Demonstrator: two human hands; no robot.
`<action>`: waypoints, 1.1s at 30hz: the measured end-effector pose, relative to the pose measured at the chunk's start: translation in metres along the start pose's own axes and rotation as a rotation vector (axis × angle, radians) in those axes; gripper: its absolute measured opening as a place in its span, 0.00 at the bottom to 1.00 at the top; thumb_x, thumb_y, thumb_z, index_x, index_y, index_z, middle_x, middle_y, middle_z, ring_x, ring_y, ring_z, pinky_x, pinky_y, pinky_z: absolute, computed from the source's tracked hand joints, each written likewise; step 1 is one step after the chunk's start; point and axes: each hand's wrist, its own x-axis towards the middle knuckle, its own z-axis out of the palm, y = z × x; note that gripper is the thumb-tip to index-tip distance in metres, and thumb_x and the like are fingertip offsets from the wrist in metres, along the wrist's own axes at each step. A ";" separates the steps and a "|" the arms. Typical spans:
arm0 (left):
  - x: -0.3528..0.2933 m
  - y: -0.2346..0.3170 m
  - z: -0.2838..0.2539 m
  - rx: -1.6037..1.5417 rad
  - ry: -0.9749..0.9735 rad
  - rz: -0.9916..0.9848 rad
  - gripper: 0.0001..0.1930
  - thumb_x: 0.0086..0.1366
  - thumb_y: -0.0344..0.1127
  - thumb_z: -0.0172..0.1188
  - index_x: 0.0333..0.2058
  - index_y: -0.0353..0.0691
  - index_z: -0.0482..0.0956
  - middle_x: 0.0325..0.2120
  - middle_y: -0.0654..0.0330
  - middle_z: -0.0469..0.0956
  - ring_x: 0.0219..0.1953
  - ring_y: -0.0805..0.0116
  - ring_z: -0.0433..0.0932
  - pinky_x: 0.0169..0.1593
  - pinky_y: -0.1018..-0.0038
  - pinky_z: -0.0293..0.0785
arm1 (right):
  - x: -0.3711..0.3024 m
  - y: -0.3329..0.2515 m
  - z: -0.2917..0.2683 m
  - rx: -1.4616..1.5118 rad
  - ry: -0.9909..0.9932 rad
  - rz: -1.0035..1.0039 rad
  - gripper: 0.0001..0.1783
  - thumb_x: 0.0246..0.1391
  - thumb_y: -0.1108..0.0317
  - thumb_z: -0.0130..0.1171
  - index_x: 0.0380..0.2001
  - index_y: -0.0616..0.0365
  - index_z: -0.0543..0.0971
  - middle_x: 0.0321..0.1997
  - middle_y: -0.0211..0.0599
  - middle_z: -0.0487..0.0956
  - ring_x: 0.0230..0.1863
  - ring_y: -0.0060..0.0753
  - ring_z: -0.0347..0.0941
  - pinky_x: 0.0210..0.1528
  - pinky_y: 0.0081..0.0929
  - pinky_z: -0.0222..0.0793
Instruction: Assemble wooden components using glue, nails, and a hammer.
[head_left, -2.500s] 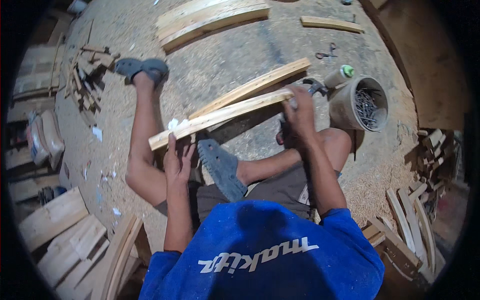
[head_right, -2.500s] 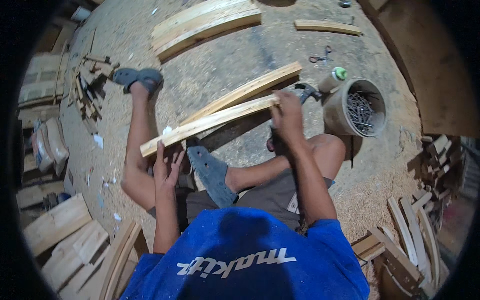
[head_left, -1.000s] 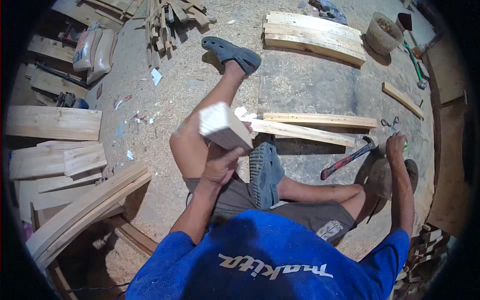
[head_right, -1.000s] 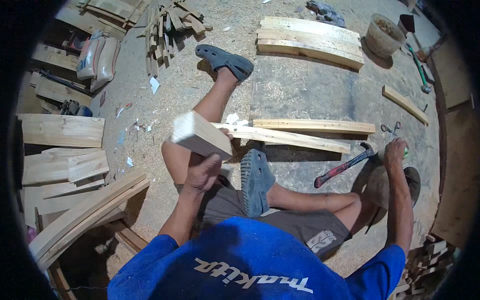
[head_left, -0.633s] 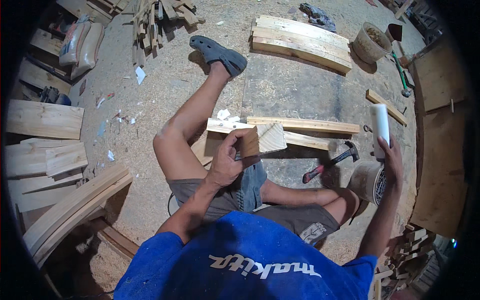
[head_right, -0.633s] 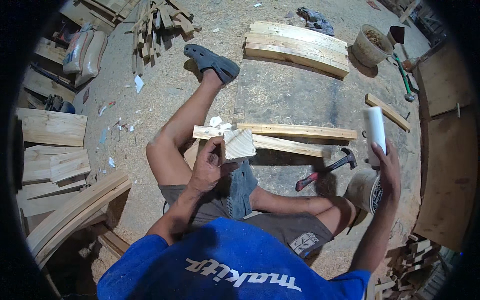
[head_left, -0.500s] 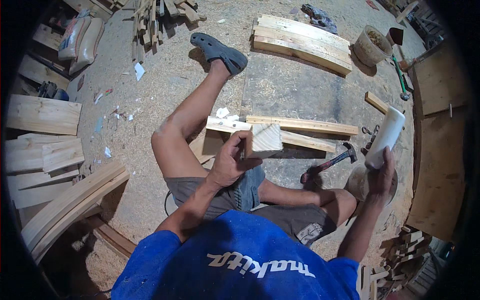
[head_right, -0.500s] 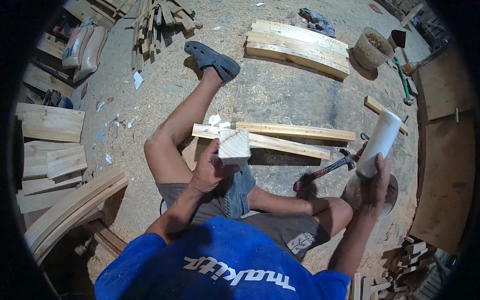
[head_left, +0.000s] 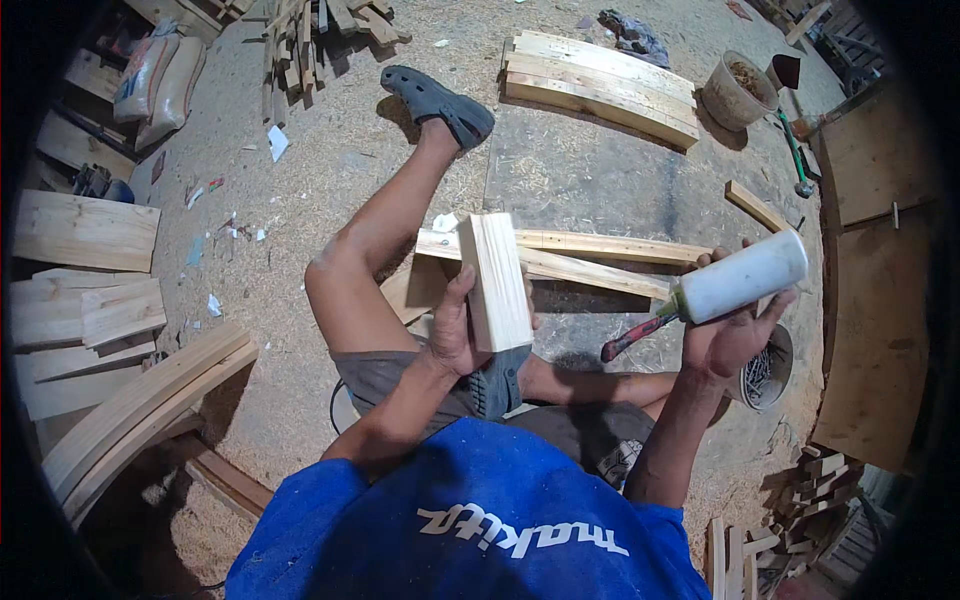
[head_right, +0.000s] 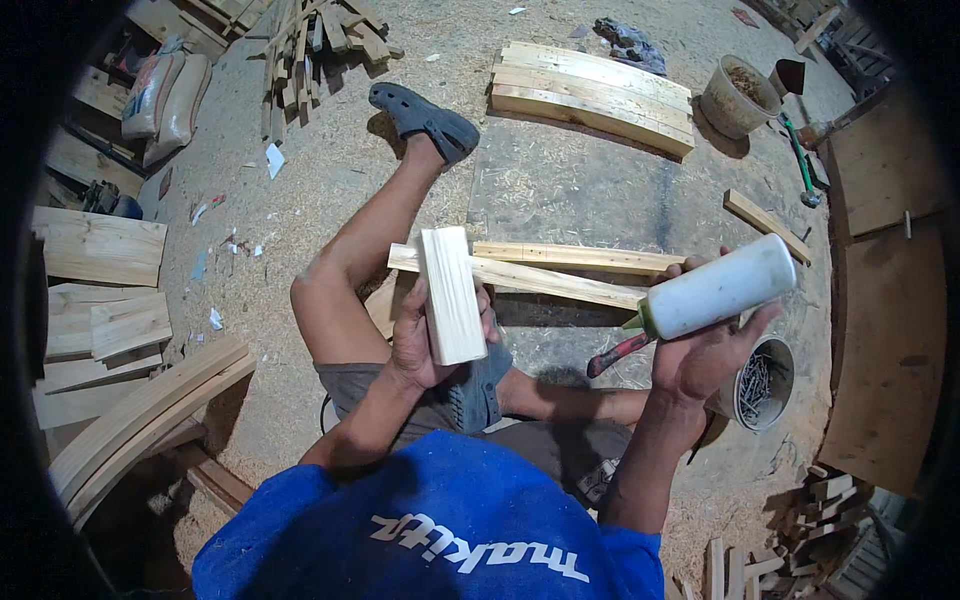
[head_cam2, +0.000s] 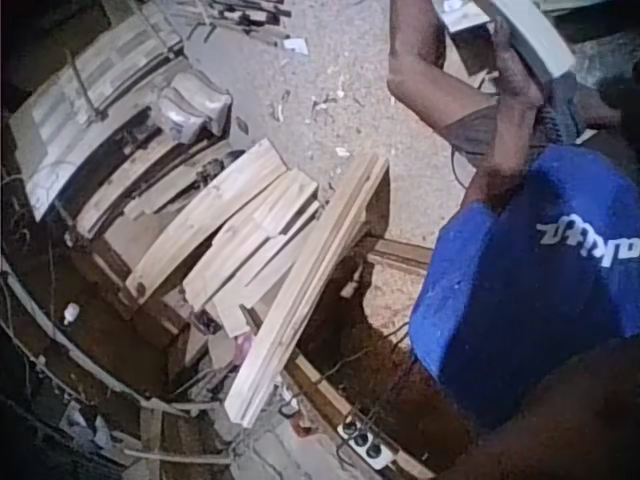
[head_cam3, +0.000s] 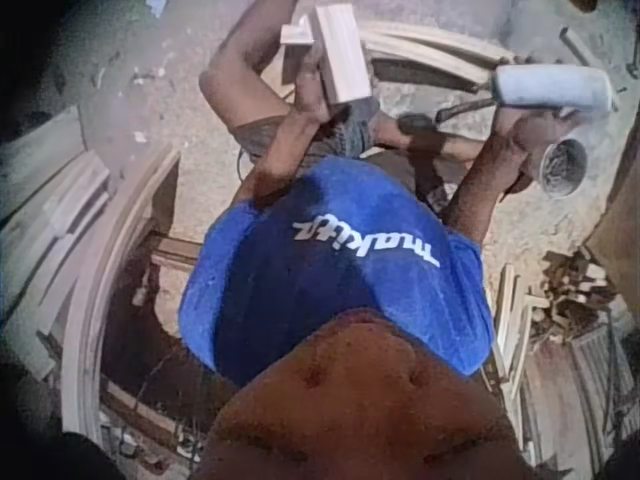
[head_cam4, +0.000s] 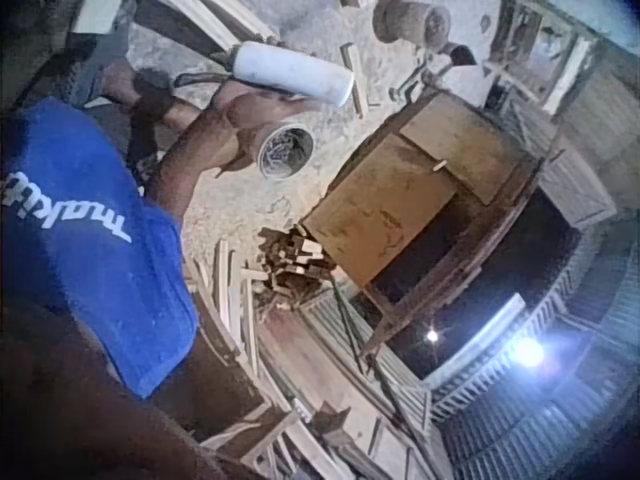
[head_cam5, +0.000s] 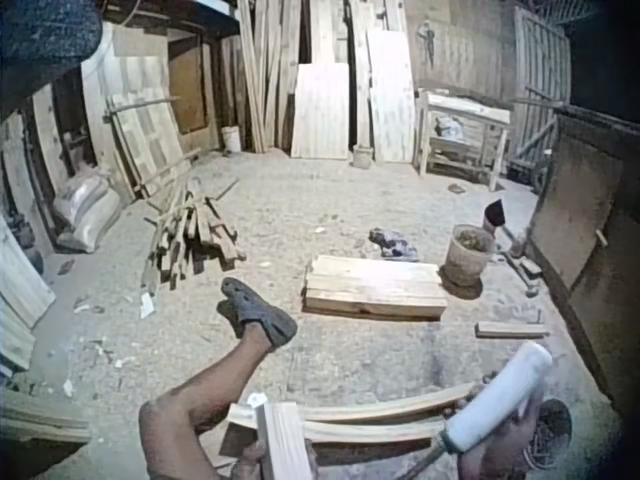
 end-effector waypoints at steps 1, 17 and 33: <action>0.000 0.000 0.000 -0.007 0.008 0.015 0.37 0.67 0.66 0.59 0.56 0.35 0.72 0.41 0.51 0.79 0.39 0.57 0.82 0.50 0.57 0.82 | 0.000 -0.002 0.004 0.011 -0.056 -0.024 0.38 0.73 0.39 0.42 0.68 0.61 0.66 0.51 0.53 0.79 0.50 0.51 0.76 0.62 0.54 0.70; 0.011 -0.013 0.021 1.446 -0.097 0.445 0.36 0.49 0.48 0.84 0.50 0.39 0.73 0.41 0.53 0.81 0.43 0.56 0.83 0.48 0.64 0.78 | -0.011 0.035 0.060 0.081 -0.368 -0.238 0.46 0.66 0.32 0.49 0.68 0.63 0.62 0.40 0.47 0.78 0.43 0.49 0.76 0.55 0.52 0.73; 0.019 -0.021 0.034 1.368 -0.144 0.380 0.33 0.51 0.44 0.82 0.51 0.39 0.75 0.43 0.52 0.82 0.46 0.56 0.84 0.49 0.64 0.78 | -0.013 0.063 0.074 0.194 -0.373 -0.063 0.32 0.78 0.43 0.23 0.52 0.60 0.69 0.24 0.45 0.75 0.27 0.46 0.74 0.41 0.46 0.76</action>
